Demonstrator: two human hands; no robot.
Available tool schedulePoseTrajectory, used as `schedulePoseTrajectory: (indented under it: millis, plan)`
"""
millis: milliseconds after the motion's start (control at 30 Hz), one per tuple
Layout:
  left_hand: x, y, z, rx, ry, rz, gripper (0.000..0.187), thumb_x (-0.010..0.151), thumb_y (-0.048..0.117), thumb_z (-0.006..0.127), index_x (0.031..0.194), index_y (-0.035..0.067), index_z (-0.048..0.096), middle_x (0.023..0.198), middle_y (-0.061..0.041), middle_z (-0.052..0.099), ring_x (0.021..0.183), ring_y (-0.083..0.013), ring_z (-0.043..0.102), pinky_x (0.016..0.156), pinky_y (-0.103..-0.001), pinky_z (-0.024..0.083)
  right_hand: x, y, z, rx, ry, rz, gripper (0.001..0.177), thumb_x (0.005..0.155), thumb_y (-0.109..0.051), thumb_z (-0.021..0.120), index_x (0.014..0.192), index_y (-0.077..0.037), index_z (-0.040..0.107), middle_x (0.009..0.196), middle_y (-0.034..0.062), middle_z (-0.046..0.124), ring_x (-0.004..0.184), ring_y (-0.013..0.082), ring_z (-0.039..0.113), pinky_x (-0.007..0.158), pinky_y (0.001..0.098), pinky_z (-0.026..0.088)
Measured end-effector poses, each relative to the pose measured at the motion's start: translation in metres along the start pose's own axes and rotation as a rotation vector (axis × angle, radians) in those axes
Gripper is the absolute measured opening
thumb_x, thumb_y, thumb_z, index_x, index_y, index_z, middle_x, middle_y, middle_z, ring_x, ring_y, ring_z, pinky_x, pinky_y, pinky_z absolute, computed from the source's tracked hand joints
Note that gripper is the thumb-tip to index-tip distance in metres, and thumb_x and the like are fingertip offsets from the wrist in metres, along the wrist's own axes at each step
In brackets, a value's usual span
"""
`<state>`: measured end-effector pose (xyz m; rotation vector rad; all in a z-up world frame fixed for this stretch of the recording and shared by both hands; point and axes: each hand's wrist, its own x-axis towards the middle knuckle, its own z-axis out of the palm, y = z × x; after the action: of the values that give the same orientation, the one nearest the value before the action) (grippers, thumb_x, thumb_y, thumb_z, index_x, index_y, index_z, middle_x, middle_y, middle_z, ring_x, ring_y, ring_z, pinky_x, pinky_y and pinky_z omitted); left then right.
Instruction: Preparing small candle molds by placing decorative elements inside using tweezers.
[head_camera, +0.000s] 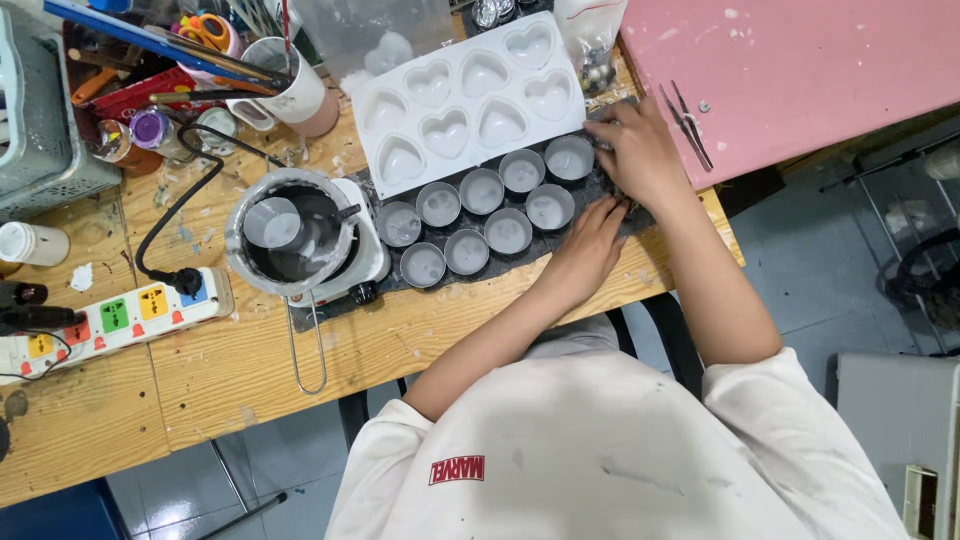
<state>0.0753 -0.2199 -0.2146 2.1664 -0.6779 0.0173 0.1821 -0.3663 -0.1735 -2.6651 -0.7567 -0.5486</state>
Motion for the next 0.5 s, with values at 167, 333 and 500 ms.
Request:
schedulePoseTrajectory:
  millis: [167,333,500]
  plan:
    - [-0.002,-0.002,-0.002,-0.01,-0.006,-0.001,0.056,0.099,0.014,0.06,0.149,-0.004,0.041,0.155,-0.025,0.041,0.149,-0.0404,0.035,0.122,-0.048,0.033,0.004,0.005,0.01,0.069,-0.087,0.055,0.032,0.078,-0.005,0.082,0.109,-0.012,0.081,0.115,0.0078,0.068,0.114,0.0338,0.057,0.097,0.0439,0.048]
    - [-0.002,-0.002,0.001,0.003,-0.005,0.001,0.057,0.099,0.017,0.061,0.148,-0.005,0.041,0.155,-0.026,0.041,0.15,-0.0401,0.036,0.122,-0.048,0.033,0.001,0.009,0.006,0.144,-0.102,0.071,0.024,0.082,-0.006,0.082,0.105,-0.008,0.079,0.121,0.0075,0.068,0.119,0.0323,0.057,0.1,0.0444,0.048]
    - [-0.003,0.0,-0.003,-0.004,-0.003,0.019,0.06,0.099,0.018,0.061,0.149,-0.007,0.041,0.155,-0.026,0.04,0.15,-0.0402,0.035,0.123,-0.048,0.032,0.008,0.016,0.003,0.119,-0.14,-0.058,0.026,0.079,-0.002,0.081,0.105,-0.007,0.079,0.111,0.0052,0.074,0.114,0.0309,0.063,0.096,0.0465,0.047]
